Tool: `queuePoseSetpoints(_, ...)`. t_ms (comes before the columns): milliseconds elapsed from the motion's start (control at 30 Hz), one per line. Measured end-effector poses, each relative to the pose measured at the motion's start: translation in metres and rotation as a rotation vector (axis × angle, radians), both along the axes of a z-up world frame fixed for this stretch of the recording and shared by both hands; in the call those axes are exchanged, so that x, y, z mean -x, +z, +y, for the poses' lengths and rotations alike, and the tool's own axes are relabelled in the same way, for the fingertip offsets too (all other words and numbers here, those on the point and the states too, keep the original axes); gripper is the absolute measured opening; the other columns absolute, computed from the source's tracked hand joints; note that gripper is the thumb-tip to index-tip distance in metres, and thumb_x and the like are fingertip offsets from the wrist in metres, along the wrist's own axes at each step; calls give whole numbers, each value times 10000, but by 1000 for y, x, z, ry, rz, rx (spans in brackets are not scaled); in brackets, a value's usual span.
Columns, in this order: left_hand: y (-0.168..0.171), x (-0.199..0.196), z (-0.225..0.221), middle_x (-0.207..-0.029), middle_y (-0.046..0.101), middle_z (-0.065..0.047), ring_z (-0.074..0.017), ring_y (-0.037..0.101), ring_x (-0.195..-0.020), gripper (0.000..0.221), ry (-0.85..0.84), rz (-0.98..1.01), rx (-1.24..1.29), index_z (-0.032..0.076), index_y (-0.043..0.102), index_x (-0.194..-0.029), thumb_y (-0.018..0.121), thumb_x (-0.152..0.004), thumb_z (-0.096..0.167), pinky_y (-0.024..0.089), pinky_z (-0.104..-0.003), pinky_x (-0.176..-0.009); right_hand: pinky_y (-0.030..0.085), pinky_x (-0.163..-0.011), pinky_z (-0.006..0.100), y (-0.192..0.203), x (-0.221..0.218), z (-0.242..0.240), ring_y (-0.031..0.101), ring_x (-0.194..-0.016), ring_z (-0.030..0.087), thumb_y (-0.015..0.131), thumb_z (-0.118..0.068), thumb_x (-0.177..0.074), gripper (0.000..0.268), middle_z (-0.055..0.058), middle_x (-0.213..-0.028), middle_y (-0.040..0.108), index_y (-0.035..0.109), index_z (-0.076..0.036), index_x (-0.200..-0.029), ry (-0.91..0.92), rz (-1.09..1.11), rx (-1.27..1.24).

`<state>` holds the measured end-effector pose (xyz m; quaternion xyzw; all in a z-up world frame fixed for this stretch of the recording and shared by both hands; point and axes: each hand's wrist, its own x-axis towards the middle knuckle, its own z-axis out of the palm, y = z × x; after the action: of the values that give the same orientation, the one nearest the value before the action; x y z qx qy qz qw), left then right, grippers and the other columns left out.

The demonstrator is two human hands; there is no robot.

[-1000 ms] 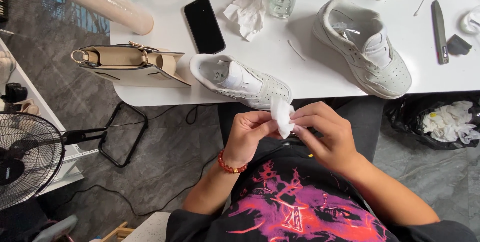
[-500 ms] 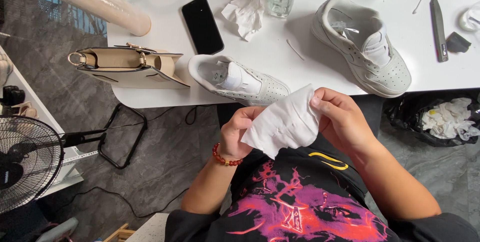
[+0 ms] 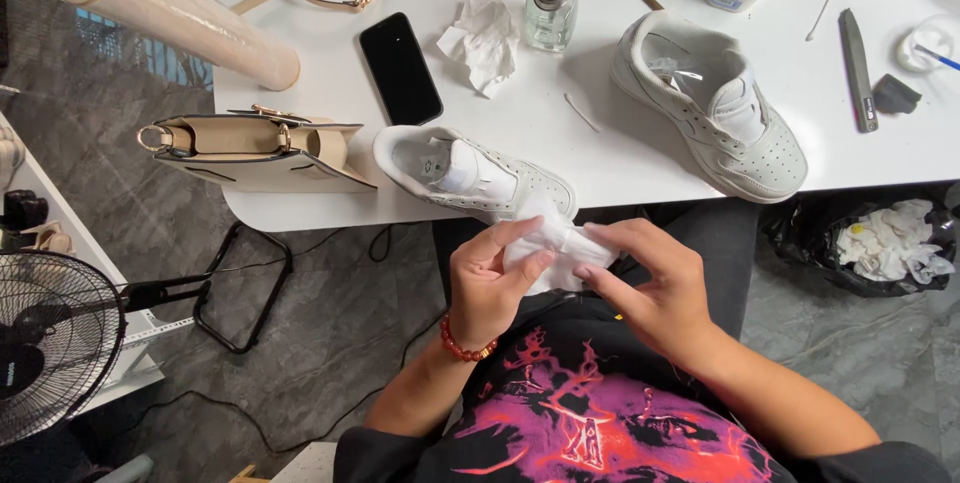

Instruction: Applying paint to the logo of a sneaker and cleaning the midsole.

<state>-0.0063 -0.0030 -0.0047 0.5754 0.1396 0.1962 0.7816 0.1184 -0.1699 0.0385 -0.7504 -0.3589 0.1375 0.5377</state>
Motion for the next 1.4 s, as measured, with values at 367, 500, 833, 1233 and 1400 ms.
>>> queuePoseSetpoints(367, 27, -6, 8, -1003, 771, -117, -117, 745, -906, 439, 98, 43, -401, -34, 683, -1229, 849, -824, -56, 624, -241, -771, 503, -842, 327, 18, -22, 10, 620, -995, 212, 803, -74, -776, 278, 119, -1067, 648, 766, -35, -1049, 243, -94, 54)
queuePoseSetpoints(500, 17, -5, 11, -916, 779, -100, -104, 750, -851, 377, 97, 143, -196, -25, 697, -1126, 867, -790, -5, 623, -244, -735, 518, -768, 294, 6, -24, 11, 612, -990, 114, 676, -114, -918, 178, 36, -1259, 651, 728, 29, -1011, 310, 644, -66)
queuePoseSetpoints(833, 8, -13, 12, -1174, 539, -119, -186, 666, -1038, 855, -81, -17, 361, 11, 326, -1555, 785, -839, -76, 584, -333, -934, 471, -663, 259, -21, -39, 8, 579, -768, 78, 659, -143, -993, 206, 43, -861, 681, 709, 57, -1009, 274, 847, -22)
queuePoseSetpoints(1233, 8, -15, 12, -1381, 611, -58, -148, 703, -1058, 417, 0, -80, 244, -14, 497, -1345, 662, -962, 9, 577, -252, -848, 477, -721, 224, -23, -33, 9, 614, -834, 88, 625, 41, -985, 227, 68, -982, 706, 742, 35, -1180, 105, 298, -160)
queuePoseSetpoints(1400, -6, -11, 11, -952, 719, -48, -83, 630, -844, 232, 5, 30, -39, -82, 737, -1222, 734, -996, -28, 519, -219, -757, 478, -609, 191, 1, -32, 12, 601, -780, 47, 713, 6, -888, 290, 57, -1073, 691, 730, -12, -1177, 174, 362, -142)
